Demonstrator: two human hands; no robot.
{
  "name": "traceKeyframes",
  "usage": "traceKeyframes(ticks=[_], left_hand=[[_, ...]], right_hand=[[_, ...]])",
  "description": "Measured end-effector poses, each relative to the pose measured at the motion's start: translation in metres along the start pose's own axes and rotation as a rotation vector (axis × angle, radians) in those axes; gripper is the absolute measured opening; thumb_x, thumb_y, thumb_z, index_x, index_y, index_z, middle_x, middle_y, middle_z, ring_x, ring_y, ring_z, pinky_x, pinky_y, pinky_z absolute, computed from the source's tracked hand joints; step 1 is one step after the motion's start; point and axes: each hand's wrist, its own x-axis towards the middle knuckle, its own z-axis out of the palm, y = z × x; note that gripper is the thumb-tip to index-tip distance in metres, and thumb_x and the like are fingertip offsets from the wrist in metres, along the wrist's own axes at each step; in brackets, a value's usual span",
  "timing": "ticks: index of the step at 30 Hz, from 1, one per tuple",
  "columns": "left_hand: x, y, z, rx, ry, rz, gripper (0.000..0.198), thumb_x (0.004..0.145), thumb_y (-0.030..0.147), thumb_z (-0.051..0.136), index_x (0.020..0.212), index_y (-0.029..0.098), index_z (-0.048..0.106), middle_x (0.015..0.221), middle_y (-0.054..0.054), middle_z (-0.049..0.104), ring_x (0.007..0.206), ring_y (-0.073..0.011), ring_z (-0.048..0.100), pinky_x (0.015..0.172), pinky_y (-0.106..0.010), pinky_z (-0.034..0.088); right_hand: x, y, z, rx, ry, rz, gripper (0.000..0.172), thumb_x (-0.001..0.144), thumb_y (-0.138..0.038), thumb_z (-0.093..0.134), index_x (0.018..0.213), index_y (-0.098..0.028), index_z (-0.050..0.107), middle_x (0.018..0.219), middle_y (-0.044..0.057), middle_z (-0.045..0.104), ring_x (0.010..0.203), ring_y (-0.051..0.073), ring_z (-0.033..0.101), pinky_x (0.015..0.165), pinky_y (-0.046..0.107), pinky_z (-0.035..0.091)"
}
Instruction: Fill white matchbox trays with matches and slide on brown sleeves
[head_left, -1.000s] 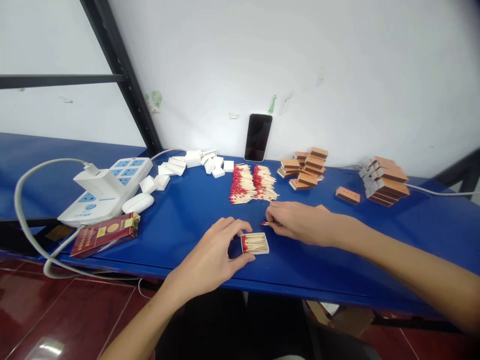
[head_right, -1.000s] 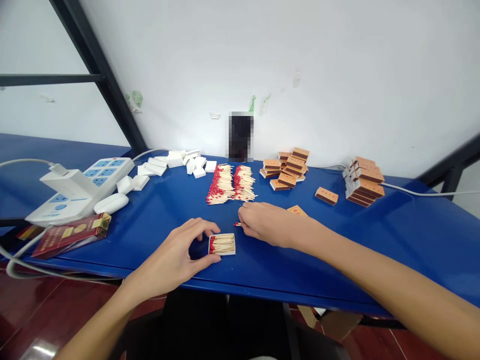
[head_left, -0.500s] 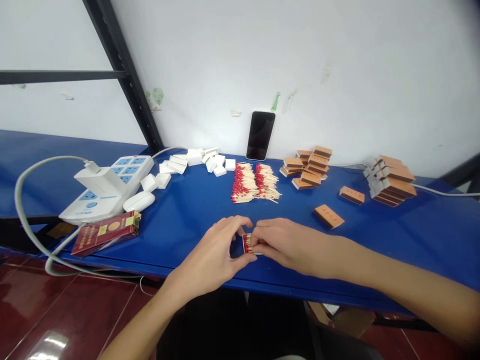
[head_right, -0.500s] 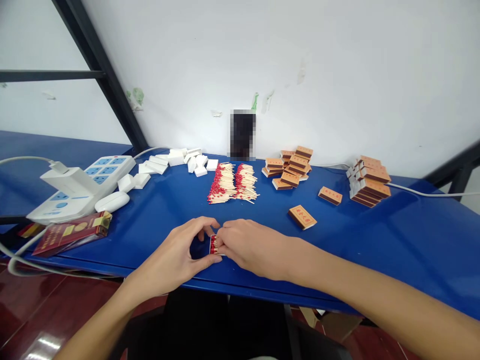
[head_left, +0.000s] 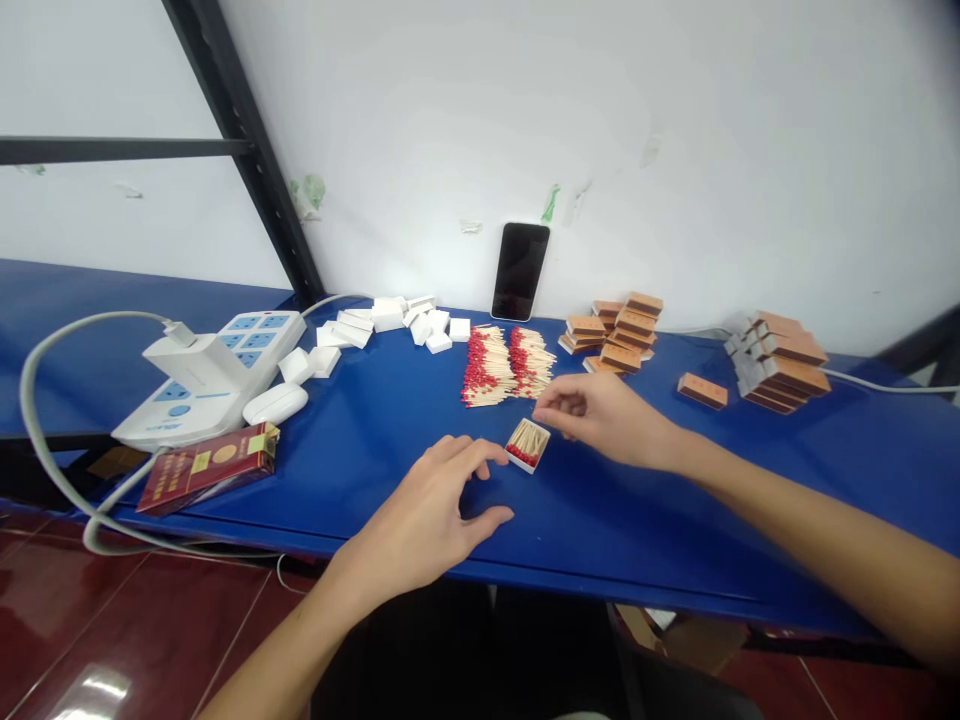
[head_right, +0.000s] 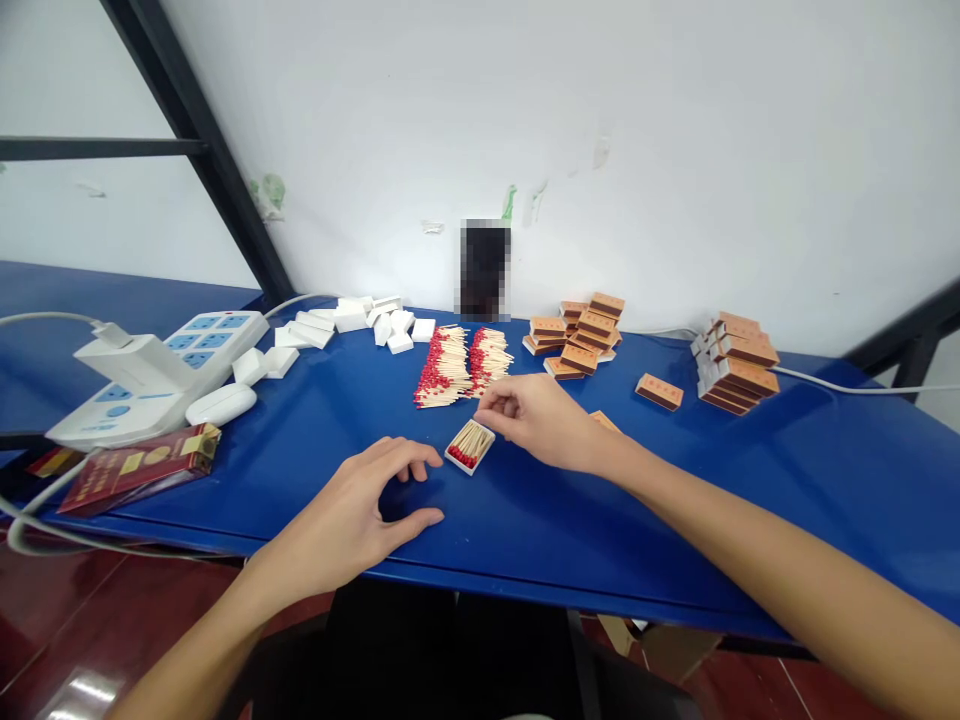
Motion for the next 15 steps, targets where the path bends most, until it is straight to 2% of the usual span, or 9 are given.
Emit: traceKeyframes(ticks=[2, 4, 7, 9, 12, 15], left_hand=[[0.001, 0.001, 0.0, 0.014, 0.001, -0.002, 0.033, 0.088, 0.028, 0.071, 0.116, 0.03, 0.055, 0.101, 0.001, 0.059, 0.097, -0.0203, 0.054, 0.085, -0.032, 0.044], [0.001, 0.001, 0.0, 0.024, 0.006, -0.011, 0.031, 0.089, 0.031, 0.069, 0.117, 0.03, 0.055, 0.106, 0.001, 0.059, 0.099, -0.0205, 0.054, 0.085, -0.032, 0.044], [0.001, 0.003, -0.001, 0.026, 0.012, -0.015, 0.03, 0.092, 0.033, 0.065, 0.12, 0.03, 0.054, 0.116, 0.0, 0.058, 0.099, -0.0196, 0.055, 0.085, -0.031, 0.045], [0.001, 0.003, -0.001, 0.021, 0.016, -0.003, 0.031, 0.093, 0.033, 0.063, 0.123, 0.03, 0.053, 0.121, 0.0, 0.056, 0.1, -0.019, 0.056, 0.088, -0.031, 0.046], [0.0, 0.003, -0.002, 0.016, 0.017, 0.011, 0.035, 0.093, 0.033, 0.064, 0.125, 0.029, 0.051, 0.124, -0.001, 0.055, 0.103, -0.0188, 0.056, 0.091, -0.031, 0.046], [0.001, 0.002, -0.002, 0.027, 0.009, 0.01, 0.037, 0.094, 0.031, 0.063, 0.128, 0.03, 0.05, 0.125, -0.001, 0.054, 0.103, -0.0187, 0.057, 0.093, -0.032, 0.047]], right_hand=[[0.001, 0.011, -0.001, 0.008, 0.025, 0.027, 0.02, 0.091, -0.035, 0.057, 0.085, -0.019, 0.066, 0.064, -0.001, 0.061, 0.056, 0.014, 0.054, 0.054, 0.027, 0.043], [-0.001, 0.014, -0.001, -0.069, 0.034, -0.014, 0.019, 0.091, -0.029, 0.053, 0.096, -0.018, 0.067, 0.071, 0.001, 0.062, 0.057, 0.014, 0.053, 0.055, 0.028, 0.043], [-0.007, 0.007, 0.003, -0.163, -0.079, -0.132, 0.036, 0.085, -0.016, 0.049, 0.119, -0.019, 0.063, 0.086, 0.004, 0.064, 0.064, 0.014, 0.056, 0.06, 0.029, 0.046], [-0.014, -0.002, 0.007, -0.171, -0.17, -0.162, 0.047, 0.082, -0.011, 0.049, 0.127, -0.019, 0.059, 0.086, 0.003, 0.064, 0.069, 0.016, 0.057, 0.064, 0.029, 0.047], [-0.023, -0.012, 0.009, -0.173, -0.228, -0.138, 0.048, 0.082, -0.012, 0.05, 0.129, -0.018, 0.058, 0.082, 0.003, 0.065, 0.073, 0.018, 0.059, 0.067, 0.03, 0.048], [-0.023, -0.007, 0.001, -0.239, -0.162, -0.121, 0.044, 0.086, -0.014, 0.048, 0.128, -0.017, 0.058, 0.087, 0.004, 0.067, 0.073, 0.018, 0.06, 0.068, 0.03, 0.047]])
